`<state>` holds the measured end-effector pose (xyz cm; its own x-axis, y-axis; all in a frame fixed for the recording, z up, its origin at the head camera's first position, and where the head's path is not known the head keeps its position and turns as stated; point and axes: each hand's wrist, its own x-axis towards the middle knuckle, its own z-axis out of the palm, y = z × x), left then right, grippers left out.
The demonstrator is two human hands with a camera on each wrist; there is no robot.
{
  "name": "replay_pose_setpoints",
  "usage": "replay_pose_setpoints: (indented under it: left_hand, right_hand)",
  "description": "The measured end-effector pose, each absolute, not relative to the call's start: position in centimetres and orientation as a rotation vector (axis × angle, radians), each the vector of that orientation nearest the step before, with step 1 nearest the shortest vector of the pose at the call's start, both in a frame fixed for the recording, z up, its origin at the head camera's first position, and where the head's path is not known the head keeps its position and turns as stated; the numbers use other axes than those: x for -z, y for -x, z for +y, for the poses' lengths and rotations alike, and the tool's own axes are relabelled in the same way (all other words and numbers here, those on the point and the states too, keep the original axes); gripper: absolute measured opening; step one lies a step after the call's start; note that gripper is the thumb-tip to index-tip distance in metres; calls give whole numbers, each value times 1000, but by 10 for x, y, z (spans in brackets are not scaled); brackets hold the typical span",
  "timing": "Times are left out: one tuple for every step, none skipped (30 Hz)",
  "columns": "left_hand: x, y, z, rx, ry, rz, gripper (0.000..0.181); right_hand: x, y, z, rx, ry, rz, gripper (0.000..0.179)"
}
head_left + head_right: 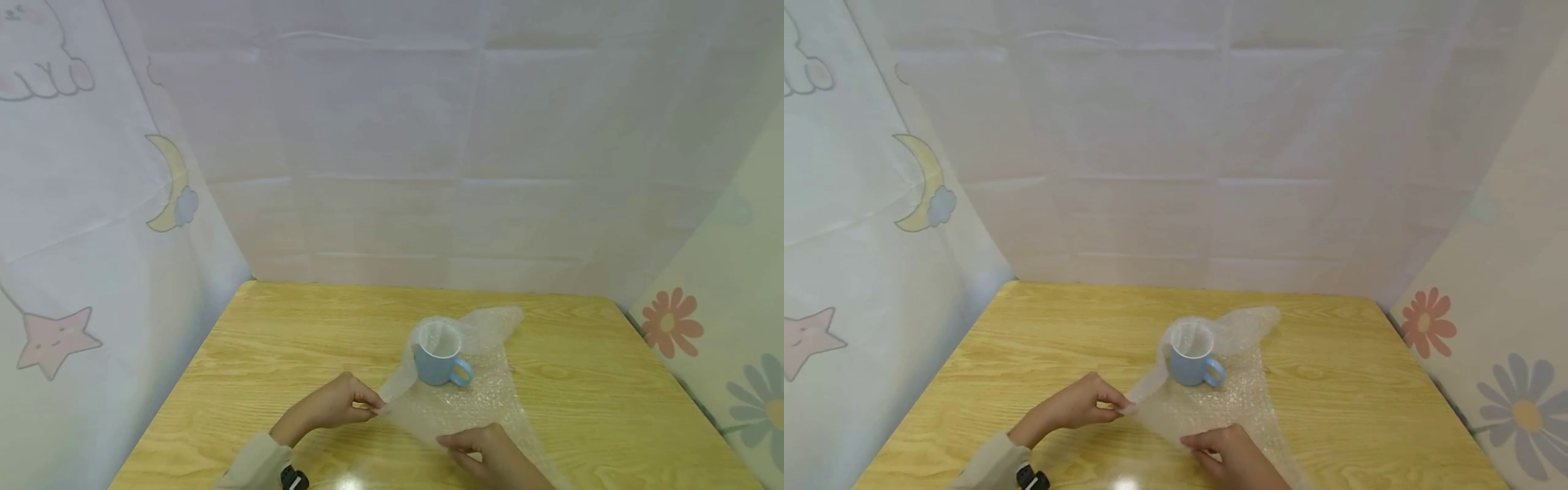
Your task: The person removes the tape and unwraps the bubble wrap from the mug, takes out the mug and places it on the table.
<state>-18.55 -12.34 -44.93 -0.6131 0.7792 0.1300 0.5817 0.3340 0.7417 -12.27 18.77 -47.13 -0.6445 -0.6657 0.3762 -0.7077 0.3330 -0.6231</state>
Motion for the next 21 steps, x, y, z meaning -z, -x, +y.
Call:
replay_pose_setpoints:
  left_hand:
    - [450, 184, -124, -1129, -1239, 2354, 16]
    - [451, 183, -125, -1111, -1255, 2358, 17]
    - [451, 182, -126, -1100, -1270, 2359, 18]
    - [452, 182, -126, -1090, -1285, 2361, 19]
    - [453, 181, -127, -1084, -1302, 2361, 21]
    - [453, 181, -127, -1076, -1314, 2358, 23]
    - [454, 180, -127, -1066, -1324, 2358, 25]
    - [454, 179, -128, -1060, -1326, 2353, 27]
    - [455, 178, -128, -1053, -1332, 2348, 29]
    - [455, 177, -129, -1047, -1333, 2338, 32]
    - [455, 176, -129, -1039, -1334, 2329, 34]
    - [455, 175, -129, -1032, -1340, 2322, 35]
    - [455, 174, -130, -1030, -1344, 2316, 38]
    - [455, 172, -130, -1034, -1348, 2309, 40]
    - [455, 172, -131, -1040, -1354, 2303, 42]
    - [456, 171, -131, -1051, -1356, 2295, 44]
    - [457, 171, -132, -1064, -1358, 2292, 45]
    - [458, 170, -132, -1086, -1358, 2286, 44]
    - [459, 170, -133, -1114, -1344, 2275, 44]
    - [460, 170, -133, -1144, -1327, 2266, 41]
    - [461, 170, -134, -1170, -1309, 2261, 37]
  right_hand:
    - [473, 122, 187, -1213, -1307, -2515, 16]
    - [474, 122, 187, -1209, -1321, -2512, 16]
    - [475, 122, 186, -1196, -1337, -2497, 17]
    - [477, 122, 186, -1184, -1350, -2493, 17]
    - [478, 122, 186, -1169, -1366, -2494, 17]
    - [478, 121, 185, -1162, -1383, -2500, 17]
    - [479, 121, 185, -1153, -1400, -2506, 17]
    - [480, 121, 184, -1149, -1418, -2513, 17]
    - [480, 120, 184, -1154, -1428, -2526, 16]
    - [481, 120, 183, -1160, -1435, -2548, 16]
    - [481, 119, 183, -1167, -1440, -2566, 16]
    - [481, 119, 183, -1180, -1433, -2589, 16]
    - [482, 118, 183, -1191, -1420, -2613, 17]
    - [482, 117, 182, -1202, -1399, -2636, 19]
    - [481, 117, 182, -1216, -1376, -2659, 21]
    - [481, 116, 182, -1228, -1351, -2680, 24]
    - [481, 115, 183, -1243, -1327, -2695, 26]
    - [481, 115, 183, -1255, -1308, -2699, 27]
    - [481, 114, 183, -1274, -1289, -2702, 29]
    - [481, 114, 183, -1297, -1272, -2706, 29]
    - [481, 114, 184, -1331, -1251, -2717, 30]
